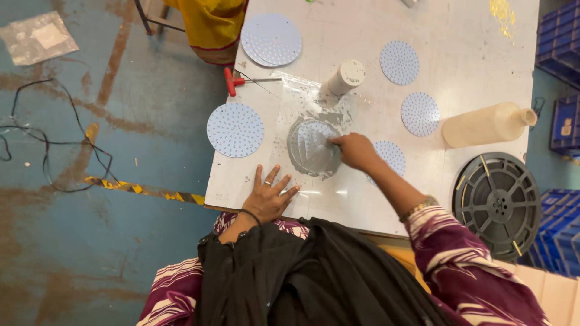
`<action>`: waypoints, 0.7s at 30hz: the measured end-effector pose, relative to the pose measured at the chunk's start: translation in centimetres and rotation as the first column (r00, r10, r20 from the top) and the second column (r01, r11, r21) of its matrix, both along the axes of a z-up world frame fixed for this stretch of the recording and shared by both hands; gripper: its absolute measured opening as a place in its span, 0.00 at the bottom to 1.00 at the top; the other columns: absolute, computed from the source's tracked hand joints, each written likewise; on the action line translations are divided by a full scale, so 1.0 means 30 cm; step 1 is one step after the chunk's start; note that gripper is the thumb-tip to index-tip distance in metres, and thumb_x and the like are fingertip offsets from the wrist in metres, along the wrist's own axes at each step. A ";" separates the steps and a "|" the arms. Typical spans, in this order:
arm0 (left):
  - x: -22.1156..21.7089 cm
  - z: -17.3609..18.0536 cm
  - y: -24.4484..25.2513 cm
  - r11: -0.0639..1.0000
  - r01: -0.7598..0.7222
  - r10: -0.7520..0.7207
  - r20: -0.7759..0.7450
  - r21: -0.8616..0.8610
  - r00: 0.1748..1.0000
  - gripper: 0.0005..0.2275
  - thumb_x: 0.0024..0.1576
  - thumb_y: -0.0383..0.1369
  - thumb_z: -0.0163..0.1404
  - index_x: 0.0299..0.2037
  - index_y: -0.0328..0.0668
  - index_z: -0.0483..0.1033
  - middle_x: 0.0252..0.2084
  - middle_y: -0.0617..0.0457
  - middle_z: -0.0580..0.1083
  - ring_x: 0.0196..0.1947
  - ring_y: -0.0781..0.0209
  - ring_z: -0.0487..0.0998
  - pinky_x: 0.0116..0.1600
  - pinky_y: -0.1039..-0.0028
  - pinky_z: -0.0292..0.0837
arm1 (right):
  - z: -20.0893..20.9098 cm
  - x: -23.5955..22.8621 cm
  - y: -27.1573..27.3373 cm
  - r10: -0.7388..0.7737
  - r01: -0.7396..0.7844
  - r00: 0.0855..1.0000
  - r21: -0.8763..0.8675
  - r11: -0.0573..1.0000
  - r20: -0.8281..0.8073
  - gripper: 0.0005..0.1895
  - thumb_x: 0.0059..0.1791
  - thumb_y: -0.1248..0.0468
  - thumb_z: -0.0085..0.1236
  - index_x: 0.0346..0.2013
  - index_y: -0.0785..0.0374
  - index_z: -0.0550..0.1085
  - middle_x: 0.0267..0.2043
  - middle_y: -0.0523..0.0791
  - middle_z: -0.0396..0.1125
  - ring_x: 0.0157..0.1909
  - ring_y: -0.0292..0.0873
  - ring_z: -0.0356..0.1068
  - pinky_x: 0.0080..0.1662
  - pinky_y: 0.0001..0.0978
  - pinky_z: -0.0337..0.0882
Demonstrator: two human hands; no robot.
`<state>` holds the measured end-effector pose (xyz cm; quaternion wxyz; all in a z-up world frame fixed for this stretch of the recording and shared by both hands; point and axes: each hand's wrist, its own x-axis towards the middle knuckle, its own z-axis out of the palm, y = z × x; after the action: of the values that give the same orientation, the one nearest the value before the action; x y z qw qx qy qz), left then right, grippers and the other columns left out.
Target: The person applies a gray paste to circular perforated discs using a small rectangular tool. They spread the paste evenly over each disc, then place a clear plastic sheet over it and press down. The process is repeated for several discs on a white workbench.
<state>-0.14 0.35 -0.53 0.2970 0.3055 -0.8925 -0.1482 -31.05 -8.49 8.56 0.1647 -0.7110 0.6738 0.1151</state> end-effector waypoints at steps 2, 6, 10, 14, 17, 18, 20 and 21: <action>0.001 -0.009 0.001 1.000 -0.003 0.003 -0.007 -0.012 1.000 0.16 0.56 0.38 0.55 0.55 0.56 0.80 0.62 0.46 0.72 0.69 0.33 0.62 0.68 0.24 0.44 | 0.034 0.015 -0.081 -0.019 0.039 0.991 -0.146 0.989 0.134 0.17 0.47 0.69 0.53 0.48 0.53 0.80 0.40 0.53 0.75 0.43 0.58 0.74 0.47 0.48 0.73; 0.010 -0.008 -0.007 1.000 -0.003 0.002 -0.026 -0.022 1.000 0.15 0.57 0.38 0.55 0.55 0.55 0.80 0.61 0.45 0.72 0.69 0.33 0.61 0.68 0.24 0.44 | -0.016 0.175 -0.178 0.074 -0.029 0.988 -0.310 0.950 0.135 0.18 0.43 0.72 0.52 0.43 0.58 0.81 0.39 0.54 0.75 0.42 0.60 0.73 0.45 0.50 0.72; 0.005 -0.019 -0.001 1.000 -0.019 0.019 -0.010 -0.012 1.000 0.15 0.57 0.38 0.55 0.54 0.57 0.80 0.62 0.47 0.72 0.69 0.34 0.62 0.69 0.24 0.44 | -0.084 0.286 -0.108 0.226 -0.175 0.962 -0.292 0.940 0.151 0.16 0.46 0.75 0.49 0.44 0.61 0.80 0.40 0.53 0.75 0.44 0.60 0.73 0.55 0.51 0.69; 0.012 -0.013 -0.002 1.000 -0.010 0.010 -0.021 -0.010 1.000 0.15 0.58 0.39 0.54 0.55 0.56 0.81 0.61 0.46 0.72 0.69 0.33 0.62 0.68 0.24 0.44 | -0.050 0.310 -0.025 0.417 -0.387 0.890 -0.178 0.905 0.186 0.22 0.40 0.76 0.50 0.45 0.60 0.78 0.37 0.50 0.76 0.42 0.55 0.75 0.67 0.56 0.59; 0.011 -0.010 0.000 1.000 -0.020 0.020 -0.031 -0.015 0.999 0.14 0.58 0.38 0.53 0.54 0.56 0.81 0.60 0.46 0.72 0.68 0.33 0.62 0.68 0.24 0.43 | -0.007 0.272 0.045 0.532 -0.527 0.830 -0.079 0.846 0.169 0.16 0.45 0.73 0.50 0.47 0.61 0.76 0.39 0.49 0.76 0.44 0.53 0.75 0.70 0.55 0.57; 0.010 -0.011 0.004 0.999 -0.026 0.025 -0.037 -0.020 0.999 0.14 0.59 0.38 0.53 0.54 0.55 0.81 0.60 0.45 0.72 0.68 0.33 0.62 0.68 0.24 0.43 | 0.005 0.251 0.074 0.572 -0.570 0.805 -0.063 0.819 0.156 0.13 0.49 0.73 0.50 0.47 0.62 0.75 0.40 0.49 0.76 0.45 0.52 0.75 0.72 0.54 0.57; 0.002 -0.014 0.014 0.999 -0.048 0.047 -0.035 -0.025 0.998 0.14 0.59 0.38 0.52 0.54 0.54 0.81 0.60 0.46 0.72 0.68 0.35 0.63 0.68 0.24 0.42 | 0.022 0.201 0.125 0.675 -0.668 0.717 -0.106 0.736 0.172 0.15 0.47 0.73 0.50 0.49 0.65 0.74 0.43 0.50 0.75 0.49 0.52 0.75 0.71 0.55 0.56; -0.004 -0.015 0.023 0.998 -0.065 0.064 -0.028 -0.025 0.998 0.14 0.58 0.38 0.52 0.53 0.53 0.81 0.60 0.46 0.72 0.68 0.36 0.63 0.68 0.23 0.42 | 0.030 0.175 0.149 0.722 -0.712 0.669 -0.128 0.691 0.177 0.17 0.47 0.74 0.50 0.50 0.66 0.73 0.45 0.50 0.75 0.51 0.51 0.74 0.70 0.55 0.55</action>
<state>-0.27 1.04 -0.97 0.3177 0.3280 -0.8799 -0.1311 -25.81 -4.03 9.44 0.1606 -0.9301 0.3212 0.0775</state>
